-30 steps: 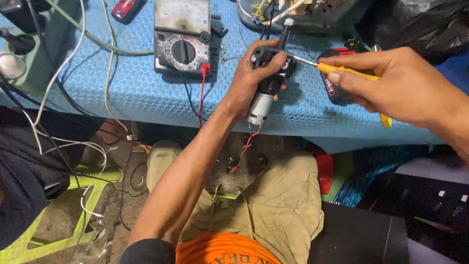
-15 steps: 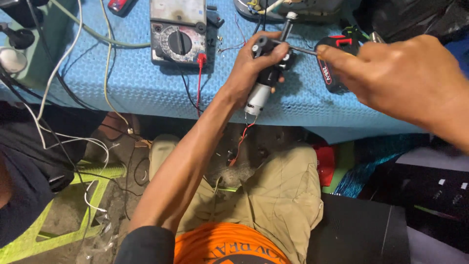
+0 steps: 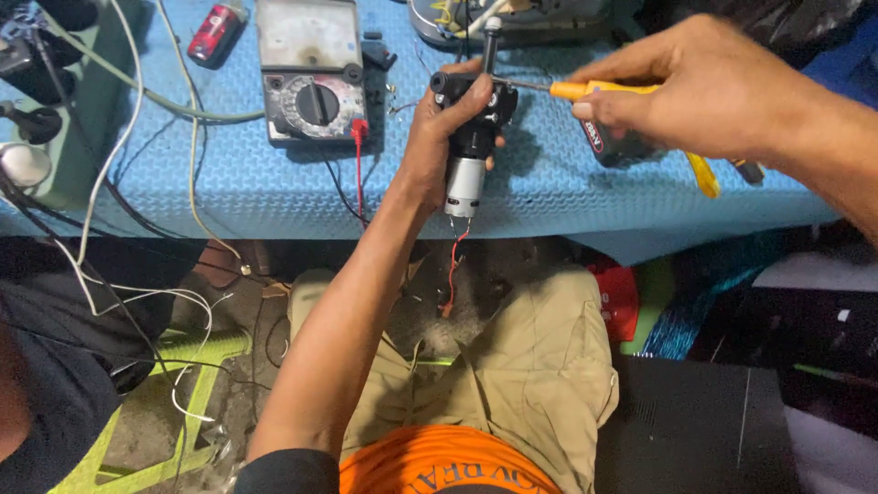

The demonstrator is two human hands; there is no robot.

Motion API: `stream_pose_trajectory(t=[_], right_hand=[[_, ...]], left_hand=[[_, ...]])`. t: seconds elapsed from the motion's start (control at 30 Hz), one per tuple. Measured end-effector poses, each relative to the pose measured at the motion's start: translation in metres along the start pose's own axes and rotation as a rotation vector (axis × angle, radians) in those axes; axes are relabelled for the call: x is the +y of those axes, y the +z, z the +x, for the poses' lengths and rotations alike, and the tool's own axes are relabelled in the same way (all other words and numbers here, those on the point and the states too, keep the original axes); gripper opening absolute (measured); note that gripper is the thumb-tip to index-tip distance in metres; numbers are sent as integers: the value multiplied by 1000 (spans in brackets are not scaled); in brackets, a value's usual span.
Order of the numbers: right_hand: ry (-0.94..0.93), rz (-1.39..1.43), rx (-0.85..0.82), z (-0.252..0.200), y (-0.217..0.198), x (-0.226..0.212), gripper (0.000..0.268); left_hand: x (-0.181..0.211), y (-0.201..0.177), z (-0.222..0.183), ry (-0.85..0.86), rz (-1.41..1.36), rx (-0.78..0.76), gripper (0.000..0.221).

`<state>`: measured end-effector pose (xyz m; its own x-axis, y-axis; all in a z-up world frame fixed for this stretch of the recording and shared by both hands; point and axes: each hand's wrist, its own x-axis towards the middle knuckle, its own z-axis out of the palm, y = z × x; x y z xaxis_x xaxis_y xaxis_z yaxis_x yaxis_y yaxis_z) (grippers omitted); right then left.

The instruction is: Disassembling a small motor assembly using a screwdriver to remove housing screws and inspect internal components.

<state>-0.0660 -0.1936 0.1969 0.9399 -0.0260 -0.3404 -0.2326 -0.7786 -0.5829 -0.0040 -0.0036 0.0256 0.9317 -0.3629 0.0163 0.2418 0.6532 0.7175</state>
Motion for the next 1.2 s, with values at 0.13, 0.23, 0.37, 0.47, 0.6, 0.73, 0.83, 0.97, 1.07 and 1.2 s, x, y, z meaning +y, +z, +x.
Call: stream_pose_trajectory(t=[0.13, 0.23, 0.37, 0.47, 0.6, 0.73, 0.83, 0.97, 1.07, 1.2], right_hand=[[-980, -1192, 569, 6, -3, 38, 29], [-1064, -1404, 782, 0, 2, 39, 27], [-724, -515, 327, 0, -1, 20, 23], [12, -130, -23, -16, -3, -33, 38], [12, -20, -71, -1, -1, -3, 38], [-1032, -1324, 546, 4, -4, 33, 24], [-1073, -1628, 729, -5, -8, 32, 25], [-896, -753, 481, -12, 1, 23, 34], [-534, -202, 291, -18, 10, -3, 28], [-209, 55, 182, -10, 5, -14, 28]], left_hand=[[-1, -2, -1, 30, -5, -11, 57], [1, -1, -3, 13, -34, 7, 58], [-2, -6, -3, 23, -25, -61, 58], [-1, -3, -4, 52, 42, -89, 56], [-3, -4, -2, 52, 45, -83, 58], [1, -1, -5, 36, 54, -49, 56], [4, 2, -7, 34, 62, -68, 59], [0, -3, -6, 29, 4, -55, 58], [-5, -7, -1, 35, -51, -51, 55], [-1, -6, -4, 49, -18, -80, 57]])
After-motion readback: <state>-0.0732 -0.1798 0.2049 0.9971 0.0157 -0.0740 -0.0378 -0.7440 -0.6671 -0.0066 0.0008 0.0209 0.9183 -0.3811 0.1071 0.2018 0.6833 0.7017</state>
